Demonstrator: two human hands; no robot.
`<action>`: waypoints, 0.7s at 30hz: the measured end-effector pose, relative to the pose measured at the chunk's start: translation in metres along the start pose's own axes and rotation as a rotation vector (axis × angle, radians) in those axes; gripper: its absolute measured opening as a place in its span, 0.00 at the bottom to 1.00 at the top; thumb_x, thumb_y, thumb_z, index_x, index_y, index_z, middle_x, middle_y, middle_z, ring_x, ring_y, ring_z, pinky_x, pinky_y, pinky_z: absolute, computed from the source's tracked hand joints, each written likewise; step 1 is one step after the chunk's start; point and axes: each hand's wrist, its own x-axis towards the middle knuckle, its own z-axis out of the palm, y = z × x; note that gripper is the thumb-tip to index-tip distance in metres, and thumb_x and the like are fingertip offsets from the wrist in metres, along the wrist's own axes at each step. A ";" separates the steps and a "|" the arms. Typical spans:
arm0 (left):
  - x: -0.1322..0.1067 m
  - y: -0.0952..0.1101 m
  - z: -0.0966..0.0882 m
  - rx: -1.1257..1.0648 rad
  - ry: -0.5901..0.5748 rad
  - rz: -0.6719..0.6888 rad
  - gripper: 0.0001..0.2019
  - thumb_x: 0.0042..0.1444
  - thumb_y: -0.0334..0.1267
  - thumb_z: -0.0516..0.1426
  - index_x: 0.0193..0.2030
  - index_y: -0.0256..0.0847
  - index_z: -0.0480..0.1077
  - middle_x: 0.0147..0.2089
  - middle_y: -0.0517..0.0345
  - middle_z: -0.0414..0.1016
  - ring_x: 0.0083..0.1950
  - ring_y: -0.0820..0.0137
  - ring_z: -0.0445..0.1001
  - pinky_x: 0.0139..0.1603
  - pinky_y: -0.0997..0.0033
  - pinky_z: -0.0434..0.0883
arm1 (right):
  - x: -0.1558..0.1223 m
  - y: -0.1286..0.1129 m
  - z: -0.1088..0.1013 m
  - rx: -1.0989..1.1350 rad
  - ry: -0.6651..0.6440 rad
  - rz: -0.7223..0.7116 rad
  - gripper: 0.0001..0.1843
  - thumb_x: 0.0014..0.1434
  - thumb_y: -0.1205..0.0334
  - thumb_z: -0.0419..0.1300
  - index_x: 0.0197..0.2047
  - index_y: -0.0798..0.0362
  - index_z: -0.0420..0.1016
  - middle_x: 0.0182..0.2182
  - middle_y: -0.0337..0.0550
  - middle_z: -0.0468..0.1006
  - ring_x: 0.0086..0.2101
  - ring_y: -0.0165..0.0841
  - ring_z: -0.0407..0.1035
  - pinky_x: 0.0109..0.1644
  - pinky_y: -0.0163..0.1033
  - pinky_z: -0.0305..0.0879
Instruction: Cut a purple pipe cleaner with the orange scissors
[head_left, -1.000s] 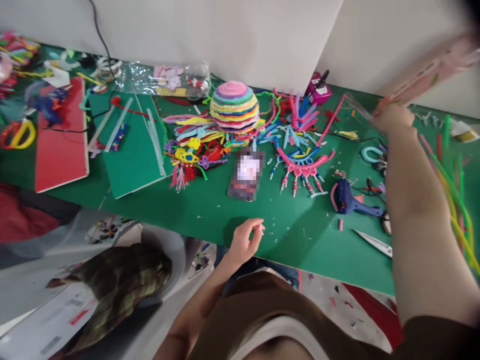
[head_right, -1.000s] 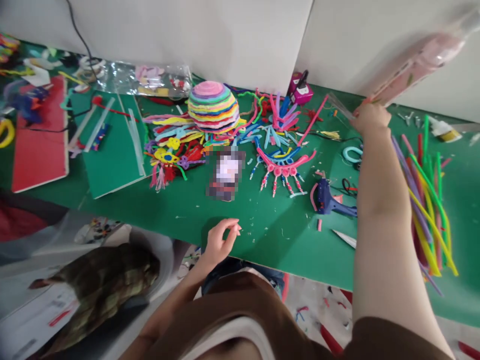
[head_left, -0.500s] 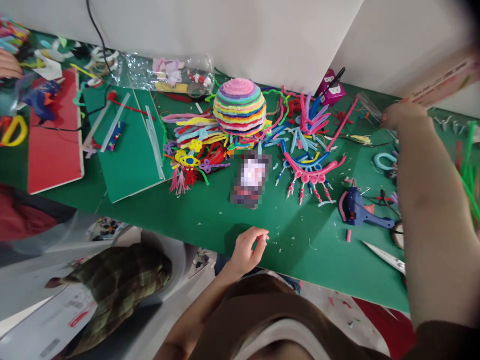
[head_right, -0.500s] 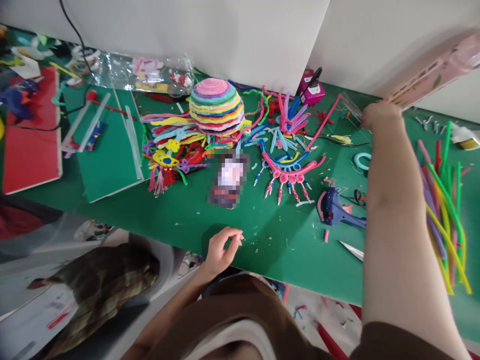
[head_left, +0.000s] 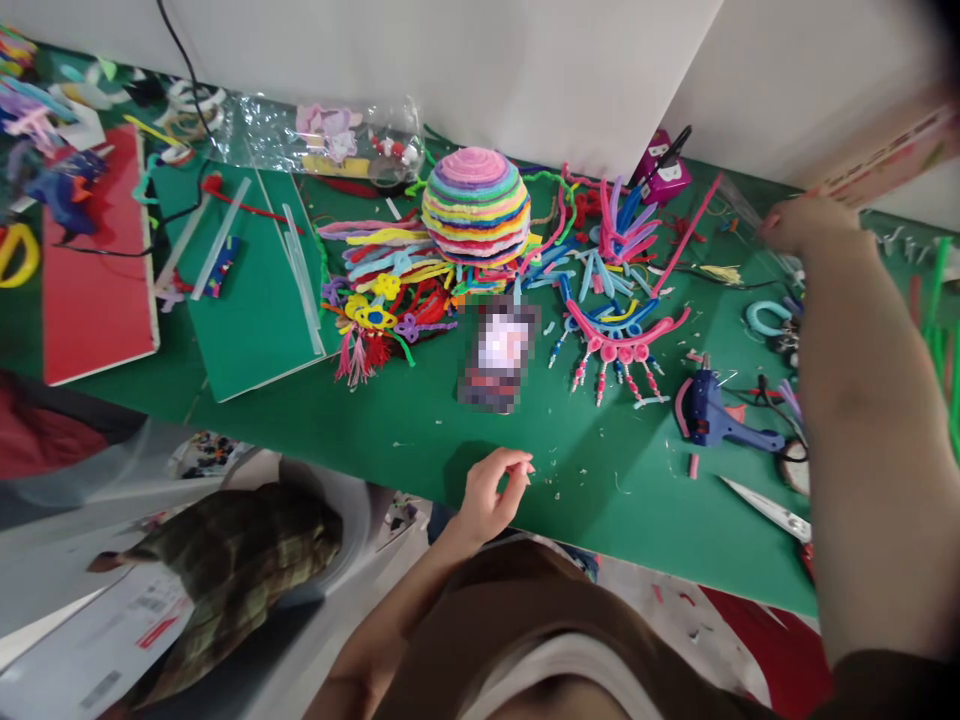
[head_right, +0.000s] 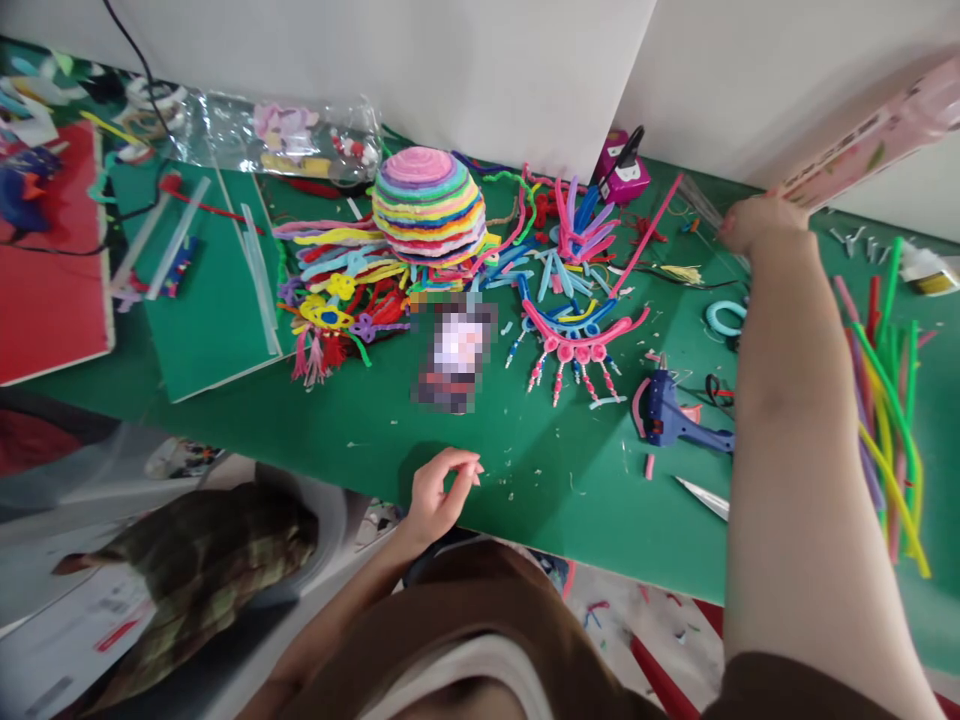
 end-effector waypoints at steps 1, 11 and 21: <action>0.003 0.003 -0.002 -0.016 0.051 -0.007 0.09 0.61 0.32 0.53 0.47 0.43 0.68 0.36 0.57 0.76 0.31 0.74 0.74 0.34 0.74 0.71 | -0.008 0.005 0.001 -0.028 -0.002 -0.001 0.38 0.63 0.59 0.33 0.11 0.73 0.62 0.58 0.81 0.58 0.57 0.35 0.62 0.44 0.44 0.58; 0.160 0.028 -0.008 0.578 0.265 0.030 0.41 0.47 0.53 0.64 0.64 0.36 0.58 0.57 0.34 0.65 0.60 0.44 0.61 0.57 0.44 0.63 | 0.064 0.006 -0.003 -0.092 -0.251 0.185 0.38 0.58 0.51 0.36 0.14 0.76 0.65 0.53 0.68 0.69 0.55 0.43 0.63 0.41 0.47 0.55; 0.182 0.036 0.016 1.202 0.079 -0.268 0.43 0.56 0.48 0.57 0.72 0.41 0.37 0.55 0.33 0.62 0.55 0.42 0.62 0.48 0.47 0.66 | 0.044 0.018 -0.016 0.026 -0.133 0.105 0.19 0.60 0.61 0.56 0.47 0.67 0.77 0.50 0.70 0.73 0.54 0.47 0.66 0.45 0.49 0.59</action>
